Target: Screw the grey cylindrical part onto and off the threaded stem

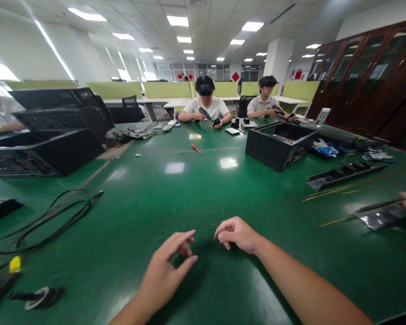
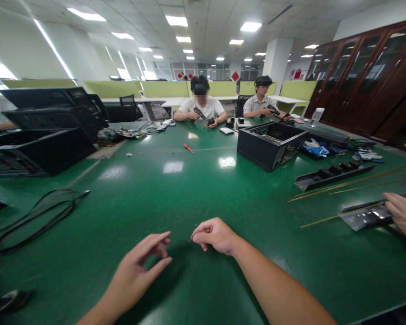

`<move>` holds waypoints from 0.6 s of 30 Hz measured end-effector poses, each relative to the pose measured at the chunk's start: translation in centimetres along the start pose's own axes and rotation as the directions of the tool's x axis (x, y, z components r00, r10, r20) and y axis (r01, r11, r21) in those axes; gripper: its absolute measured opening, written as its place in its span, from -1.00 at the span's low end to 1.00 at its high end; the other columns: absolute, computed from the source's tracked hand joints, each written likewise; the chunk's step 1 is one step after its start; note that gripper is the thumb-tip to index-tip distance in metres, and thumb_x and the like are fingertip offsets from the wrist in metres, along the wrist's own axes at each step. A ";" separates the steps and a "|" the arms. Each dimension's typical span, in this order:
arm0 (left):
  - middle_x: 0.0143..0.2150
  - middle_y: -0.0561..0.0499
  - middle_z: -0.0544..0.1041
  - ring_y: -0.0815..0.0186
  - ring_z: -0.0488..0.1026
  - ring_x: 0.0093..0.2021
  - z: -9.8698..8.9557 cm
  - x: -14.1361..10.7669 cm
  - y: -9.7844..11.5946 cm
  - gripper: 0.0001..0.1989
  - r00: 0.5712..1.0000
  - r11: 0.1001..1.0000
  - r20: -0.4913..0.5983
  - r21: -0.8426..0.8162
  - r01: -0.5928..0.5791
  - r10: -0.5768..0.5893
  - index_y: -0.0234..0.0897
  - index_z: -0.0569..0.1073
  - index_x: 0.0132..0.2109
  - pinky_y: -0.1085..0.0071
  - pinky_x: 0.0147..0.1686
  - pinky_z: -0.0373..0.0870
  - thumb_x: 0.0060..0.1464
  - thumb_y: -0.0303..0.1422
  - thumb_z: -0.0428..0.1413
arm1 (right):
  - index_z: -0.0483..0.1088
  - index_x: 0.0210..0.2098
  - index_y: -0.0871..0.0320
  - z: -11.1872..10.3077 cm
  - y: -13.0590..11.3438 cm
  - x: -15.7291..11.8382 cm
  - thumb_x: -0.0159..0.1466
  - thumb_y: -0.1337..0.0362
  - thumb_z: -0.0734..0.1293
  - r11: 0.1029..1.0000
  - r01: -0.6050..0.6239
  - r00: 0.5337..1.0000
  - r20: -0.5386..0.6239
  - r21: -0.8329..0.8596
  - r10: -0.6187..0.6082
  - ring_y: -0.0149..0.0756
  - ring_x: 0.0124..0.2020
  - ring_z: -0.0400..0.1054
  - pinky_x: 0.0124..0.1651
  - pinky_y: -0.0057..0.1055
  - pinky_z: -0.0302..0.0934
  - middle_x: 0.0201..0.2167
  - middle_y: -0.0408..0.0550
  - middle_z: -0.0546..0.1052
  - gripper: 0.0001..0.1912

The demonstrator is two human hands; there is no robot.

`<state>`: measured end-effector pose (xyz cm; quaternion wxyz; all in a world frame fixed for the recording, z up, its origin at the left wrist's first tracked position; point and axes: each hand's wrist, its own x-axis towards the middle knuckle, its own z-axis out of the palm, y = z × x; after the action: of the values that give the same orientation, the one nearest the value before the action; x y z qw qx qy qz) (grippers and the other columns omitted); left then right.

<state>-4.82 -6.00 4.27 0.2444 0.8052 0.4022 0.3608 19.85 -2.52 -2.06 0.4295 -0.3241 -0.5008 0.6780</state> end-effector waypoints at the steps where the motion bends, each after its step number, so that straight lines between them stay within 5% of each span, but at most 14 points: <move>1: -0.23 0.01 0.52 0.33 0.47 -0.32 2.0 1.1 0.7 -0.55 0.997 0.996 0.070 -0.089 -0.008 0.014 -0.08 0.43 0.16 0.40 -0.24 0.47 0.10 -0.37 0.20 | 0.54 -0.39 0.29 0.2 0.0 -0.1 0.02 0.08 0.55 1.000 -0.003 1.000 0.025 0.007 0.003 -0.49 -0.67 0.23 -0.57 -0.51 0.10 -0.62 -0.16 0.47 -0.63; 4: -0.29 0.01 0.46 0.34 0.42 -0.32 6.0 3.3 1.2 -0.75 0.997 0.971 0.075 -0.238 -0.006 0.024 -0.11 0.58 -0.05 0.44 -0.30 0.41 0.09 -0.38 0.22 | 0.54 -0.44 0.29 0.5 0.0 -0.2 0.01 0.09 0.56 1.000 0.006 0.999 0.036 0.025 -0.007 -0.49 -0.65 0.24 -0.57 -0.52 0.09 -0.57 -0.12 0.50 -0.64; 7: -0.36 0.02 0.40 0.35 0.40 -0.33 7.0 3.9 0.5 -0.89 1.000 0.957 -0.019 -0.291 -0.012 0.007 -0.15 0.62 -0.22 0.47 -0.33 0.36 0.12 -0.38 0.20 | 0.54 -0.45 0.29 0.6 -0.1 -0.1 0.02 0.08 0.56 0.999 0.017 1.000 -0.009 0.041 -0.017 -0.50 -0.65 0.23 -0.57 -0.53 0.07 -0.58 -0.12 0.49 -0.65; 14: -0.31 0.02 0.50 0.34 0.47 -0.30 6.0 3.3 0.6 -0.90 0.998 0.961 -0.055 -0.276 -0.028 0.014 -0.14 0.62 -0.20 0.47 -0.28 0.41 0.11 -0.35 0.23 | 0.51 -0.45 0.29 0.8 0.3 0.0 0.07 0.01 0.53 0.998 -0.008 1.000 0.019 0.061 0.007 -0.47 -0.64 0.24 -0.54 -0.50 0.10 -0.62 -0.13 0.46 -0.59; 18: -0.24 0.01 0.61 0.29 0.55 -0.23 2.9 2.4 0.1 -0.87 0.996 0.991 -0.080 -0.130 0.029 -0.040 -0.13 0.61 -0.18 0.44 -0.19 0.49 0.12 -0.28 0.22 | 0.51 -0.32 0.31 0.5 0.3 0.1 0.16 -0.06 0.44 0.996 0.001 0.999 0.041 0.084 -0.004 -0.45 -0.63 0.26 -0.51 -0.48 0.10 -0.63 -0.13 0.45 -0.53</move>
<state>-1.57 -4.38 3.47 0.2852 0.7651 0.4017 0.4145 19.28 -2.70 -2.21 0.4331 -0.2910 -0.4810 0.7045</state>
